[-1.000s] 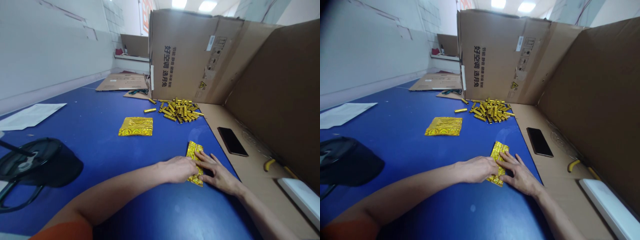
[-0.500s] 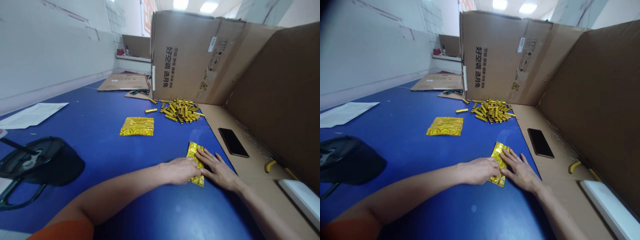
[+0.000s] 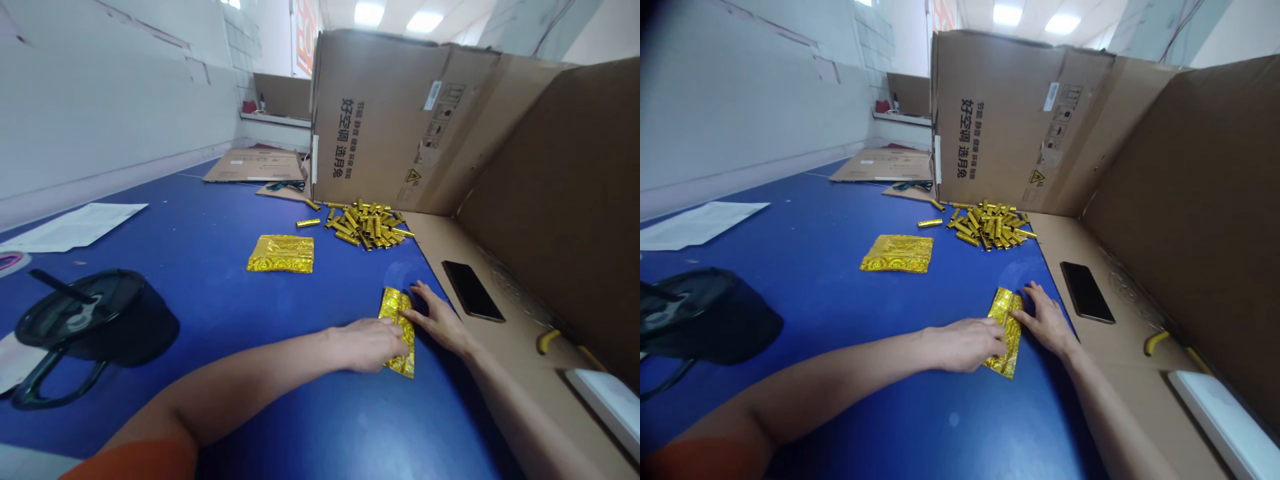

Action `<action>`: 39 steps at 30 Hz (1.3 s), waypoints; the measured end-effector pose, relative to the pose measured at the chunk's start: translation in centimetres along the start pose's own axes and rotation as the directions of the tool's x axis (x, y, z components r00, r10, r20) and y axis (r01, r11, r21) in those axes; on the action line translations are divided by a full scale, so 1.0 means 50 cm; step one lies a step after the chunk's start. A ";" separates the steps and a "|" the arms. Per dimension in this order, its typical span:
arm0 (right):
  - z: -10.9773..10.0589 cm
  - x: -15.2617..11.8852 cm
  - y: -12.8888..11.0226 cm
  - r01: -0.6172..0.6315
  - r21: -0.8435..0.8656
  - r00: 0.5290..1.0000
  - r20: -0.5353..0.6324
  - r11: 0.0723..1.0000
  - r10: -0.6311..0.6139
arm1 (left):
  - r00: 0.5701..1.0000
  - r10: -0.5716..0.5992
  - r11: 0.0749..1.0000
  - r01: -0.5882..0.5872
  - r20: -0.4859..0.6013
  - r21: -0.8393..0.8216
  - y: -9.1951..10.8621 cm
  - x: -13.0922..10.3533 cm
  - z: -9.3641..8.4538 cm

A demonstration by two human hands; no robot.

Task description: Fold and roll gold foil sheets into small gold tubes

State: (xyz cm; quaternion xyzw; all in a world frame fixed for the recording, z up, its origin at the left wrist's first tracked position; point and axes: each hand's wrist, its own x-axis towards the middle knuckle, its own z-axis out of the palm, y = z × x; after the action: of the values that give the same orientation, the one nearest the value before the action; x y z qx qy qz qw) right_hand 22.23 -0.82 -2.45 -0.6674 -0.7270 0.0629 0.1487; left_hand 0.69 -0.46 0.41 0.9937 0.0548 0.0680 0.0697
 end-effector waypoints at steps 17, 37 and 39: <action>0.013 0.016 0.018 -0.039 0.131 0.999 0.020 0.991 0.037 | 1.000 -0.016 1.000 0.016 0.022 -0.005 0.003 0.000 -0.003; -0.046 0.058 -0.007 -0.412 0.522 0.907 0.314 0.747 0.281 | 0.998 -0.049 0.999 0.049 0.039 -0.022 0.013 -0.007 -0.017; -0.049 0.057 -0.009 -0.425 0.510 0.900 0.326 0.748 0.289 | 0.998 -0.047 0.999 0.047 0.031 -0.016 0.012 -0.008 -0.016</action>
State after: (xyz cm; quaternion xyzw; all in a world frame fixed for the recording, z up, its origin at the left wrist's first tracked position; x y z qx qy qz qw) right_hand 22.37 1.71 0.41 -0.7078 -0.5442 0.3798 0.2424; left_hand 0.26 -1.01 1.24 0.9924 0.0766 0.0518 0.0806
